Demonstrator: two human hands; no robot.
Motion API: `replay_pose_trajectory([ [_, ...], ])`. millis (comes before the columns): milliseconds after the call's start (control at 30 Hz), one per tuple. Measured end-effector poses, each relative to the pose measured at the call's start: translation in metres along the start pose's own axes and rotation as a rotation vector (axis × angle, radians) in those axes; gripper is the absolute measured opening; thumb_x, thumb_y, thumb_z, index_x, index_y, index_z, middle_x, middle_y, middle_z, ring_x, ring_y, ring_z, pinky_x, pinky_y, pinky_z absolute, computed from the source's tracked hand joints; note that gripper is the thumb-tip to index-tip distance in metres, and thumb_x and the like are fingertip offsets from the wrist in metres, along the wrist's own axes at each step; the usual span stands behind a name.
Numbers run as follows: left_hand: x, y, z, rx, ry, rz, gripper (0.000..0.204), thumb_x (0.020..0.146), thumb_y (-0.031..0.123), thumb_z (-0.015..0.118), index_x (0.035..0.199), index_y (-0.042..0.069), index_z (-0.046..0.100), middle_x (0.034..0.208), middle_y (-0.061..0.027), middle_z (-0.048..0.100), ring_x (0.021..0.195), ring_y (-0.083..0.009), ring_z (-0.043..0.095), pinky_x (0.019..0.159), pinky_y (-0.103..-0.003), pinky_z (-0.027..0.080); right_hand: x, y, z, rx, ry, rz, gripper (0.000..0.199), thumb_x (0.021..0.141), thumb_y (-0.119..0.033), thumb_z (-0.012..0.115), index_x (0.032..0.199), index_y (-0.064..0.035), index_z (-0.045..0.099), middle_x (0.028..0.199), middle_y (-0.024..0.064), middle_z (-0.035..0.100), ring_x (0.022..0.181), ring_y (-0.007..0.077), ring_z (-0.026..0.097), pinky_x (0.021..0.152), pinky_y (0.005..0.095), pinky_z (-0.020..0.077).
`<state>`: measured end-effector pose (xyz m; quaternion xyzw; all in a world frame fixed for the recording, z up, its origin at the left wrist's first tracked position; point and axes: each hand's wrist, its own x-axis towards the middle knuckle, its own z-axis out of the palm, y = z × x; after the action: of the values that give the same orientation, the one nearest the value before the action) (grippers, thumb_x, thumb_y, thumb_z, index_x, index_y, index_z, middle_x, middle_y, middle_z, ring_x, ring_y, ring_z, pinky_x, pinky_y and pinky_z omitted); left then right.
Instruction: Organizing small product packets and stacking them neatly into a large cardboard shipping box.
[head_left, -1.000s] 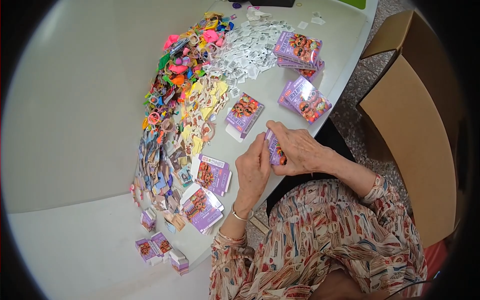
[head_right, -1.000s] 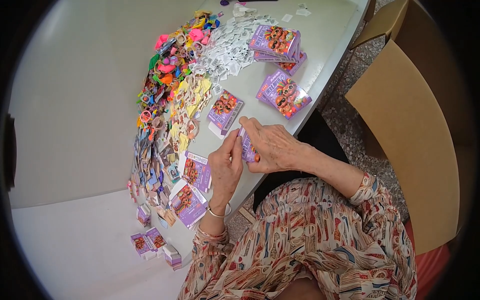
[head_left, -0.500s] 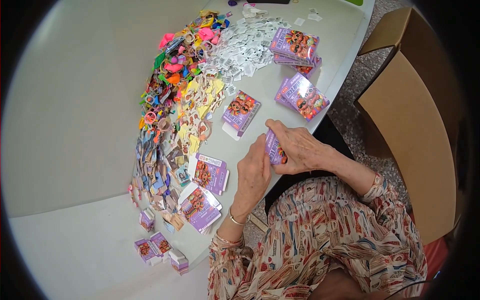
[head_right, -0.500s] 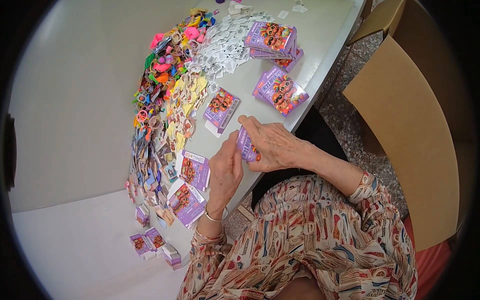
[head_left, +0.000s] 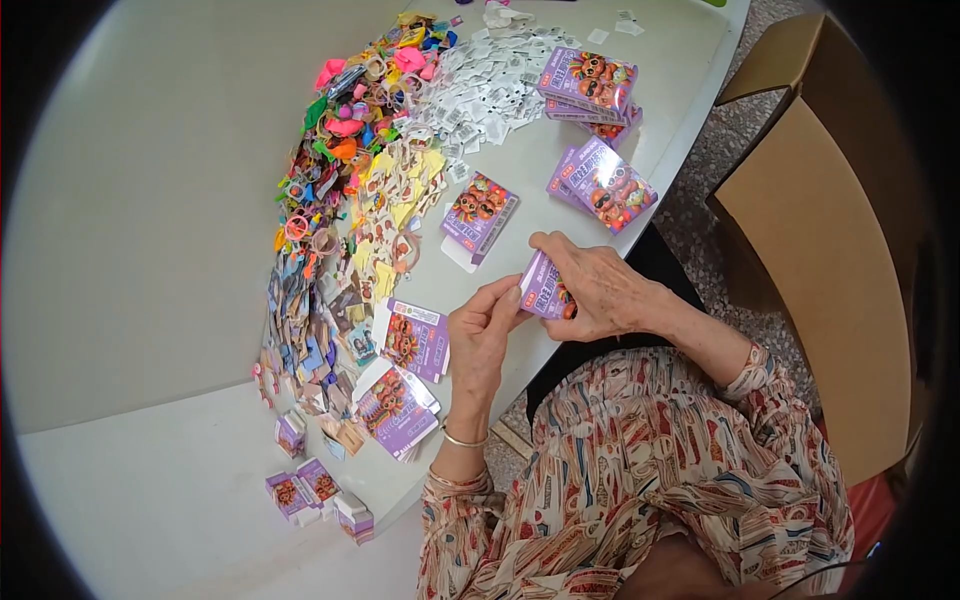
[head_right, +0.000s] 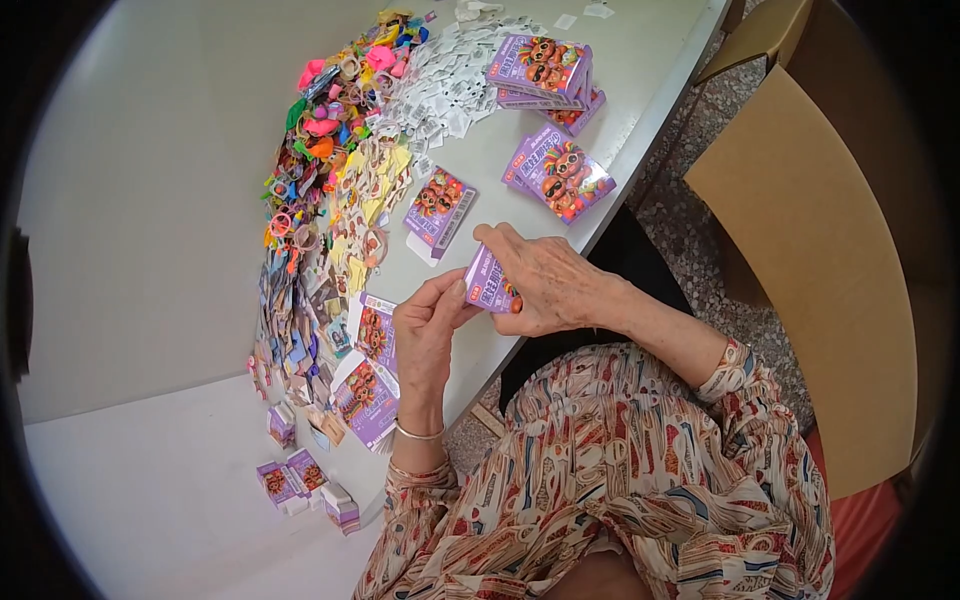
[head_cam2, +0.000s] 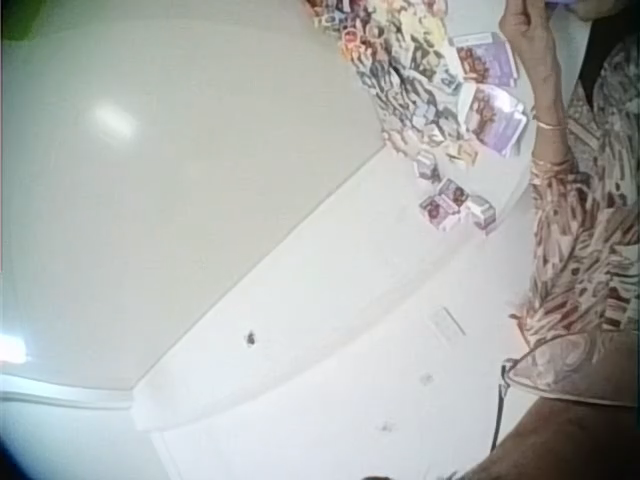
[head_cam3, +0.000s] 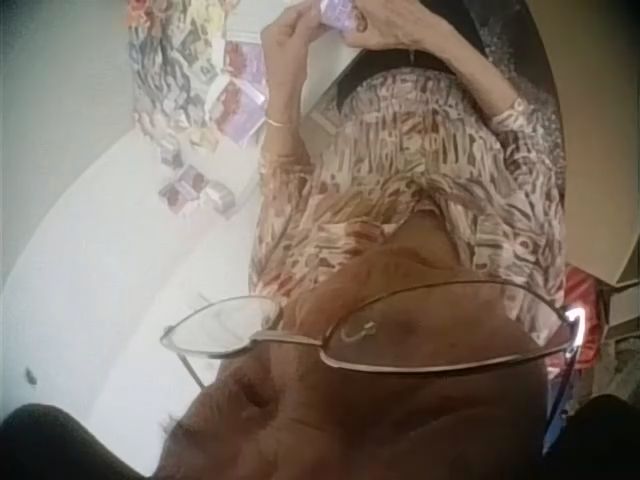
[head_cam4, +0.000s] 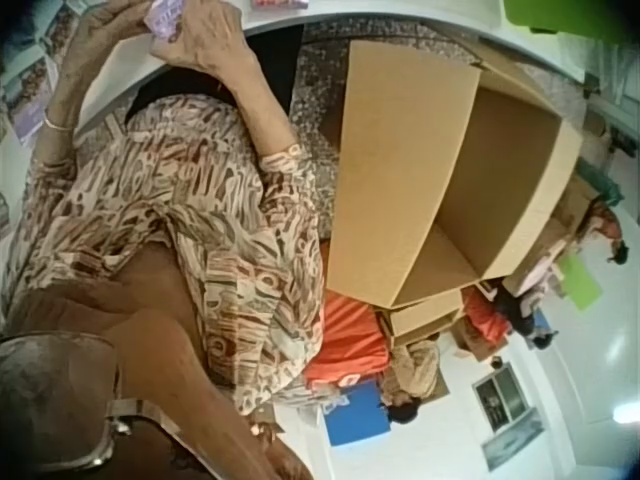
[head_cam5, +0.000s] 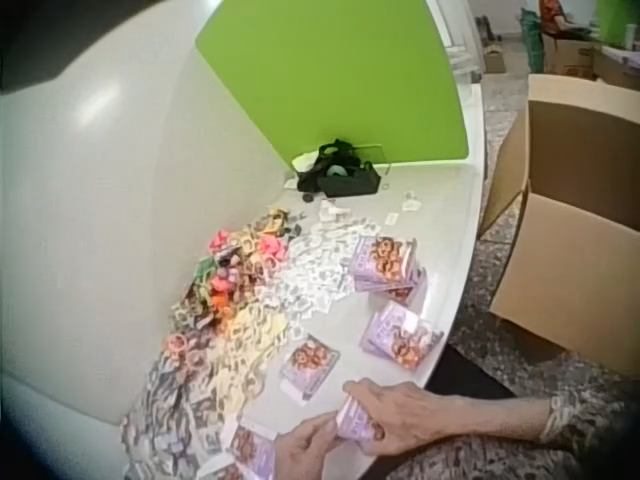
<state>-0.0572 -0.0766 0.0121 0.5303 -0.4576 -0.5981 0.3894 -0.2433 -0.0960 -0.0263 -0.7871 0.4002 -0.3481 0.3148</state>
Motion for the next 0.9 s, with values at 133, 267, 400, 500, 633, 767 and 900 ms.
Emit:
replay_pose_trajectory([
  [133,-0.010,-0.007,0.010,0.388,0.111,0.201,0.026,0.094,0.005,0.054,0.118,-0.003,0.060,0.099,-0.0102,0.069,0.085,-0.0130,0.065,0.083,-0.027,0.052,0.000,-0.002,0.001,0.009,0.012,0.000,0.076,0.064,-0.022,0.070,0.124,0.0059,0.033,0.095,0.0225,0.052,0.081,0.0401,0.059,0.067,0.0446,0.0487],
  [267,-0.022,-0.012,0.025,0.572,0.150,0.302,0.026,0.093,0.001,0.051,0.118,-0.003,0.059,0.103,-0.0134,0.069,0.084,-0.0136,0.064,0.080,-0.027,0.051,-0.002,-0.003,0.002,0.017,0.029,0.009,0.076,0.065,-0.022,0.070,0.124,0.0070,0.033,0.094,0.0227,0.052,0.080,0.0399,0.060,0.066,0.0443,0.0495],
  [400,-0.023,-0.027,0.024,0.590,0.205,0.465,0.028,0.092,-0.002,0.050,0.119,-0.003,0.059,0.109,-0.0152,0.067,0.086,-0.0142,0.062,0.079,-0.028,0.050,-0.005,-0.002,0.006,-0.022,0.032,-0.022,0.075,0.065,-0.022,0.070,0.124,0.0080,0.033,0.097,0.0232,0.052,0.080,0.0392,0.060,0.065,0.0439,0.0501],
  [500,-0.014,-0.017,0.028,0.383,0.128,0.346,0.026,0.093,-0.002,0.050,0.117,-0.004,0.059,0.107,-0.0117,0.066,0.089,-0.0126,0.061,0.079,-0.027,0.050,-0.011,-0.003,0.002,-0.063,-0.021,0.043,0.080,0.067,-0.026,0.074,0.126,0.0082,0.033,0.108,0.0252,0.049,0.089,0.0397,0.059,0.071,0.0433,0.0510],
  [633,0.009,0.014,0.039,0.149,0.074,0.233,0.022,0.094,0.001,0.050,0.114,-0.006,0.059,0.102,-0.0054,0.064,0.090,-0.0087,0.058,0.080,-0.023,0.048,-0.017,-0.022,-0.033,-0.187,0.252,-0.075,0.096,0.062,-0.034,0.081,0.132,0.0076,0.030,0.120,0.0261,0.047,0.106,0.0407,0.053,0.086,0.0435,0.0475],
  [767,0.058,0.021,0.055,0.044,0.006,0.327,0.021,0.094,0.003,0.051,0.112,-0.005,0.059,0.100,-0.0039,0.063,0.088,-0.0072,0.057,0.078,-0.021,0.046,-0.037,-0.002,-0.064,-0.402,0.564,0.135,0.115,0.053,-0.037,0.089,0.138,0.0062,0.025,0.133,0.0240,0.041,0.124,0.0395,0.040,0.103,0.0453,0.0348],
  [900,0.086,0.007,0.073,0.121,-0.026,0.321,0.025,0.093,0.006,0.055,0.115,-0.005,0.058,0.104,-0.0076,0.063,0.089,-0.0125,0.057,0.079,-0.026,0.046,-0.041,0.019,-0.036,-0.330,0.506,0.255,0.111,0.057,-0.036,0.088,0.138,0.0046,0.025,0.131,0.0244,0.041,0.120,0.0394,0.042,0.101,0.0450,0.0360],
])
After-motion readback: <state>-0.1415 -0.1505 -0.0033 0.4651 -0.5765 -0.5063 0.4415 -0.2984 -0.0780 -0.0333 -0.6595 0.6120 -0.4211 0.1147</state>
